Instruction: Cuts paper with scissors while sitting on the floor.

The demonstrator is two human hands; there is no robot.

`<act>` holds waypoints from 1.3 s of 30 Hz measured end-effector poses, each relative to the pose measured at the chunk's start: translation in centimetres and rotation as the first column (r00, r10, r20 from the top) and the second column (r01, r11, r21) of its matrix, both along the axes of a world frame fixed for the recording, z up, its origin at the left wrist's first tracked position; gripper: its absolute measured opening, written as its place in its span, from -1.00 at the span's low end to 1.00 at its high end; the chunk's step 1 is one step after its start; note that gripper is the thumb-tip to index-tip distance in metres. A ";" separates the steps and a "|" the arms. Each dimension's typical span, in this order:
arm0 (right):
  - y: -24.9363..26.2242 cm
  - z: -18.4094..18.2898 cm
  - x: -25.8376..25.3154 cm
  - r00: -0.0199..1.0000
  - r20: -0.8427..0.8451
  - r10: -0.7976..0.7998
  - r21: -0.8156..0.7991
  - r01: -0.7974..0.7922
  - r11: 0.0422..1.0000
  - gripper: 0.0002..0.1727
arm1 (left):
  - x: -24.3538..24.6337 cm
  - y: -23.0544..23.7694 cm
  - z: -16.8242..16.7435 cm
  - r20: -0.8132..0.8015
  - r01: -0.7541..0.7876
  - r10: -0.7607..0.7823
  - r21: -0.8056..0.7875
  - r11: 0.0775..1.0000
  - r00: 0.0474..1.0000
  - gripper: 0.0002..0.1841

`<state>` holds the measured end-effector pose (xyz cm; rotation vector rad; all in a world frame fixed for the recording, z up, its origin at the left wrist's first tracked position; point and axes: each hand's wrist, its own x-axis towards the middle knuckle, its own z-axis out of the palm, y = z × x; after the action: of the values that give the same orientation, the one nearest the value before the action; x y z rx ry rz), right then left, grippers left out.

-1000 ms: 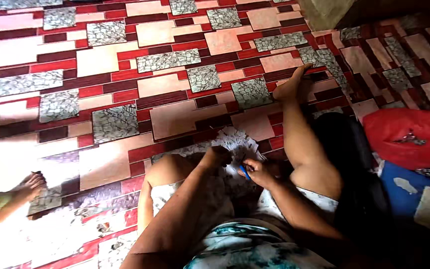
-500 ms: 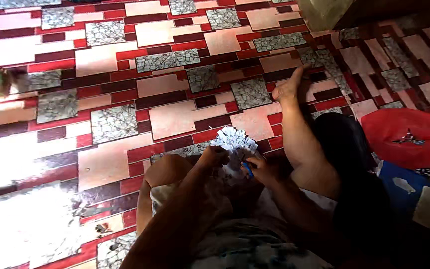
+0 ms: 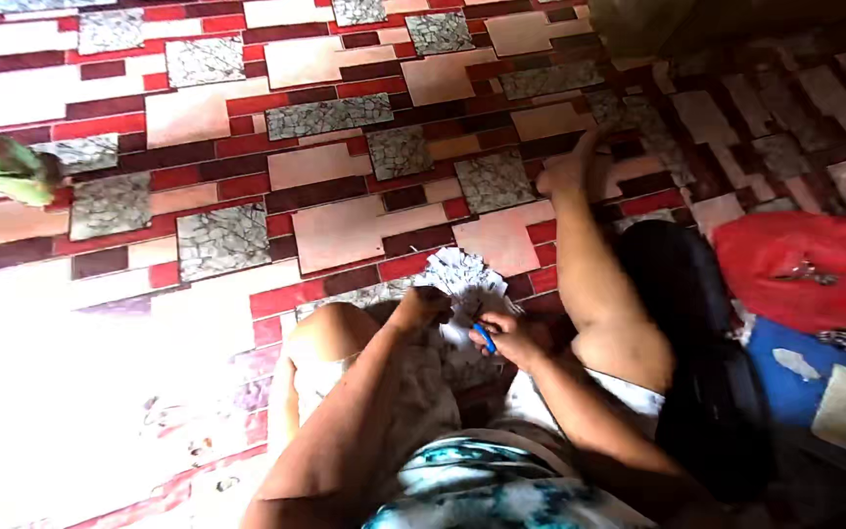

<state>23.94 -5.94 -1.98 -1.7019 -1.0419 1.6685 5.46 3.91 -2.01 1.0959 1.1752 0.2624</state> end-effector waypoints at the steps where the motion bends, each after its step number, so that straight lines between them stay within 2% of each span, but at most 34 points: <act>1: 0.0 0.0 0.0 1.000 -0.001 0.003 0.009 -0.003 1.000 -0.62 | 0.0 0.0 0.0 -0.001 -0.005 0.005 -0.007 1.000 1.000 -0.76; 13: -0.1 -0.3 0.4 0.998 -0.052 -0.020 0.083 0.024 0.996 -0.74 | 0.1 0.2 0.1 0.010 -0.020 0.020 -0.040 0.999 1.000 -0.82; 24: -0.1 -0.4 0.4 0.996 -0.066 -0.061 0.070 0.065 0.995 -0.77 | 0.0 0.1 0.1 0.038 -0.046 0.047 -0.029 0.999 0.998 -0.82; 28: -0.1 -0.1 0.3 0.997 -0.058 -0.055 0.016 0.056 0.998 -0.67 | -0.2 0.2 -0.1 0.004 0.007 -0.006 -0.025 1.000 1.000 -0.76; 31: 0.0 0.4 0.4 1.000 -0.016 -0.002 -0.017 0.002 1.000 -0.69 | -0.2 0.2 0.4 -0.030 0.019 -0.020 -0.036 0.999 0.999 -0.70; 33: 0.0 0.2 0.7 0.999 0.005 0.041 0.015 -0.041 0.999 -0.70 | -0.1 0.2 0.8 -0.051 0.030 -0.032 -0.038 0.999 0.998 -0.71; 36: 0.1 0.2 0.8 0.998 -0.005 0.063 0.054 -0.063 0.997 -0.71 | -0.2 0.5 -0.3 -0.037 0.073 -0.074 -0.014 0.997 0.997 -0.75; 39: 0.3 1.1 0.7 0.996 0.052 0.069 0.014 -0.070 0.997 -0.68 | -0.3 0.5 -1.2 -0.018 0.098 -0.098 0.004 0.995 0.995 -0.75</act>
<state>24.60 -5.65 -0.92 -1.7244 -1.1480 1.6628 5.12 4.37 -3.19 1.1587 1.1332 0.1802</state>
